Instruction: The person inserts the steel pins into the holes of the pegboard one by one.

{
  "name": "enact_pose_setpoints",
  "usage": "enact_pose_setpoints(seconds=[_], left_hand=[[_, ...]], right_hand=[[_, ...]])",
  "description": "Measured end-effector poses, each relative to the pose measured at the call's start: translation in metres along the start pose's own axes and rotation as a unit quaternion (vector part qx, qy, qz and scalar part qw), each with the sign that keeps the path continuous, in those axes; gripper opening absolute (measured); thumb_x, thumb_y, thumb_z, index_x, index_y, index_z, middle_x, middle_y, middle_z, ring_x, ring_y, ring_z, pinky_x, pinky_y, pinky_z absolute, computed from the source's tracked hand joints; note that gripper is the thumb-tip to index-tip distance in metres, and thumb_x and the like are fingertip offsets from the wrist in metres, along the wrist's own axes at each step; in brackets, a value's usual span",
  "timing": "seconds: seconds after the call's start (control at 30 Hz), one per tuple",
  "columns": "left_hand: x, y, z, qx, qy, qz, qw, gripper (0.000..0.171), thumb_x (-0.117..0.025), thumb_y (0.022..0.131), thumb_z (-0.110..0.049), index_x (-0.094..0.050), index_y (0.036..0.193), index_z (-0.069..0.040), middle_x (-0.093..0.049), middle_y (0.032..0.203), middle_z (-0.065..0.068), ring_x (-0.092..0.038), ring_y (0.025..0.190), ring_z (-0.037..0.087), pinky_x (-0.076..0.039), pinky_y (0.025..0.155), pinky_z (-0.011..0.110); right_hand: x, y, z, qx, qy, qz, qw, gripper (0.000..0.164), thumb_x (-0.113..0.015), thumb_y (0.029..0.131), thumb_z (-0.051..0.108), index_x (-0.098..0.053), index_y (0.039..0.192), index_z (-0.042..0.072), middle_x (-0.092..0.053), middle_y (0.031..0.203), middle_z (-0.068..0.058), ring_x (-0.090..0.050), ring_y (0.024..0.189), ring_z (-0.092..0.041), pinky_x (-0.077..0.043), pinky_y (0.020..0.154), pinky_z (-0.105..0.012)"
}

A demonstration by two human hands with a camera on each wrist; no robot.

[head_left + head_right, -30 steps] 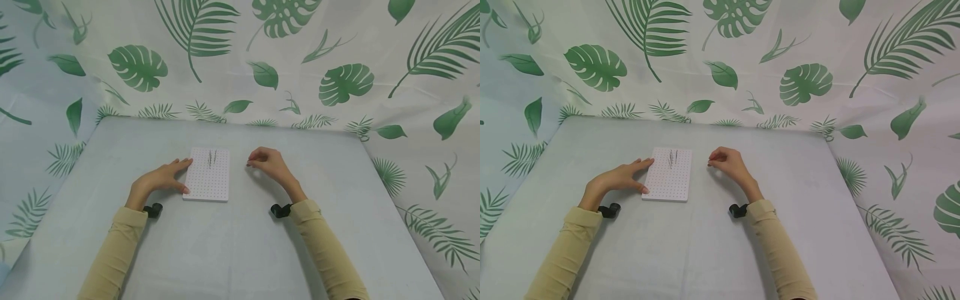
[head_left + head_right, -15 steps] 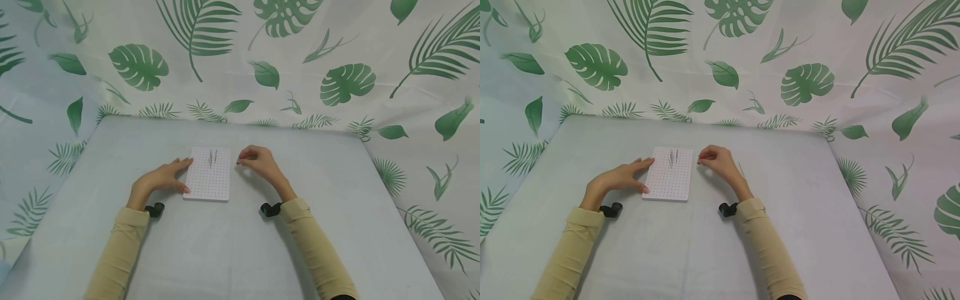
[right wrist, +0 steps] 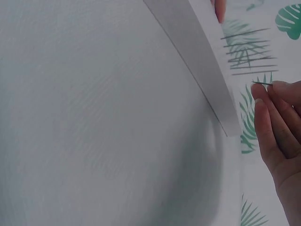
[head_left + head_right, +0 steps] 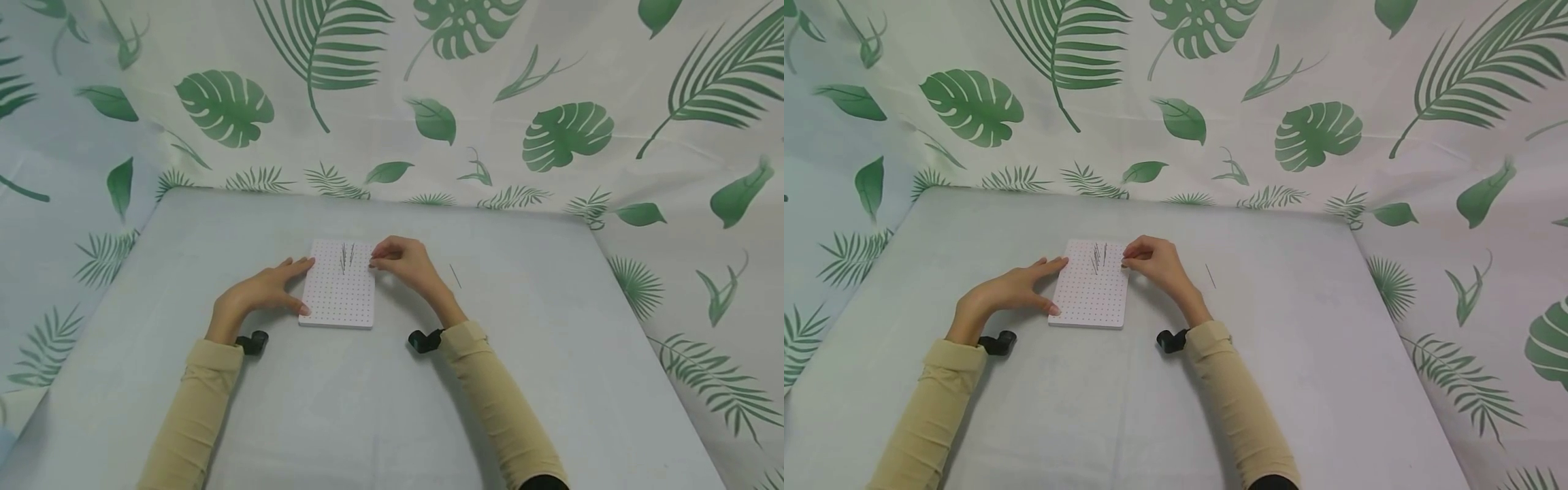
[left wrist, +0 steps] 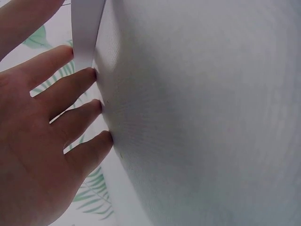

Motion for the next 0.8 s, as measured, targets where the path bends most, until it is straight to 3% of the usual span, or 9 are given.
enact_pose_setpoints(seconds=[0.8], left_hand=[[0.001,0.002,0.005,-0.004,0.006,0.002,1.0000,0.099,-0.082,0.086,-0.034,-0.025,0.165,-0.017,-0.012,0.170,0.027,-0.013,0.155,0.052,-0.017,0.120,0.074]], right_hand=[[-0.028,0.012,0.007,0.004,-0.022,0.023,0.999,0.013,-0.081,0.087,0.009,-0.075,0.098,0.006,-0.078,0.097,-0.008,-0.074,0.091,-0.019,-0.059,0.083,-0.029]])
Point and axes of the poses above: each hand's wrist, its own y-axis towards the middle knuckle, its own x-axis out of the back of the hand, z = x × y, the point moved 5 cm from there along y, towards the middle knuckle
